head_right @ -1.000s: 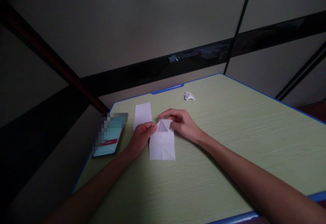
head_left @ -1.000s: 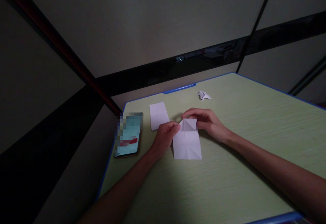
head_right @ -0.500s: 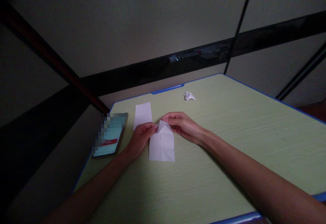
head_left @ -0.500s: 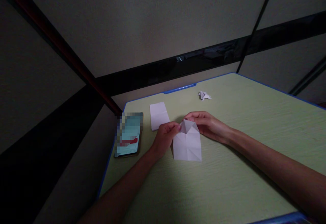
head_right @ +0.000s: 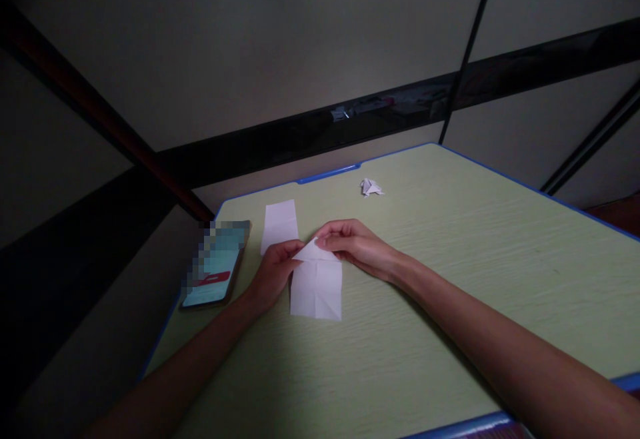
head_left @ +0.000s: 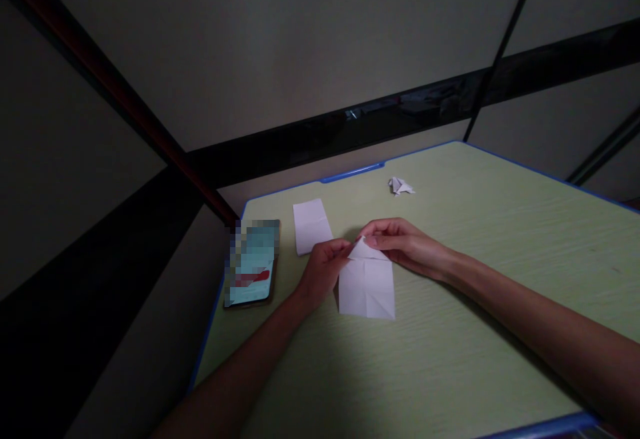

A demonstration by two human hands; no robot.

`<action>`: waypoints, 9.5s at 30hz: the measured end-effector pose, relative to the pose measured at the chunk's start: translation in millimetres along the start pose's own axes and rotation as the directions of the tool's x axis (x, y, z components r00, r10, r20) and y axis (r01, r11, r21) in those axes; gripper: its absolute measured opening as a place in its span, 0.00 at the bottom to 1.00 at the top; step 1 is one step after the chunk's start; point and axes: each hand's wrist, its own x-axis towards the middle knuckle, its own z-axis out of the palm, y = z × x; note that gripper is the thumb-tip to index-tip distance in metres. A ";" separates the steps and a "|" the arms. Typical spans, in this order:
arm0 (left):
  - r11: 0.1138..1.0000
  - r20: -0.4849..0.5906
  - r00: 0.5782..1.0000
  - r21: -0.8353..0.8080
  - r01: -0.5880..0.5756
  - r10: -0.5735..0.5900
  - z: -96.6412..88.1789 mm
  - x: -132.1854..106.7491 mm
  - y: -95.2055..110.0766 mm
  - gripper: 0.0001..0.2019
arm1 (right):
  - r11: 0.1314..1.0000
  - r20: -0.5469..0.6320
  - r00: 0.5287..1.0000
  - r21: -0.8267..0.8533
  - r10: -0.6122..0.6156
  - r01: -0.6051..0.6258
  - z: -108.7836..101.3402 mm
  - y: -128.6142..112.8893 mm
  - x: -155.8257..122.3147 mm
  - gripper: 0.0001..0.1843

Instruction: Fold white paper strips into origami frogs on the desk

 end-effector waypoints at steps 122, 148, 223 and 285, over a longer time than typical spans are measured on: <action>0.938 -0.097 0.968 0.287 -0.194 0.230 -3.3 -0.7 -2.5 0.13 | 0.892 0.016 0.998 -0.447 -0.062 0.063 1.3 1.4 0.9 0.12; 0.989 -0.004 0.999 0.145 -0.033 0.034 -1.5 -0.6 0.5 0.09 | 0.882 -0.062 0.992 -0.465 -0.112 0.071 -5.0 -1.7 2.6 0.11; 0.968 -0.259 0.943 0.193 -0.162 0.210 -6.4 1.5 -4.4 0.11 | 0.221 0.403 0.789 -0.810 -0.464 0.544 -5.6 -0.7 -7.3 0.17; 0.975 -0.145 0.972 0.150 -0.161 0.183 -2.1 -2.2 1.0 0.12 | -0.289 0.588 0.552 -0.794 -0.591 0.535 -1.9 2.1 -10.0 0.10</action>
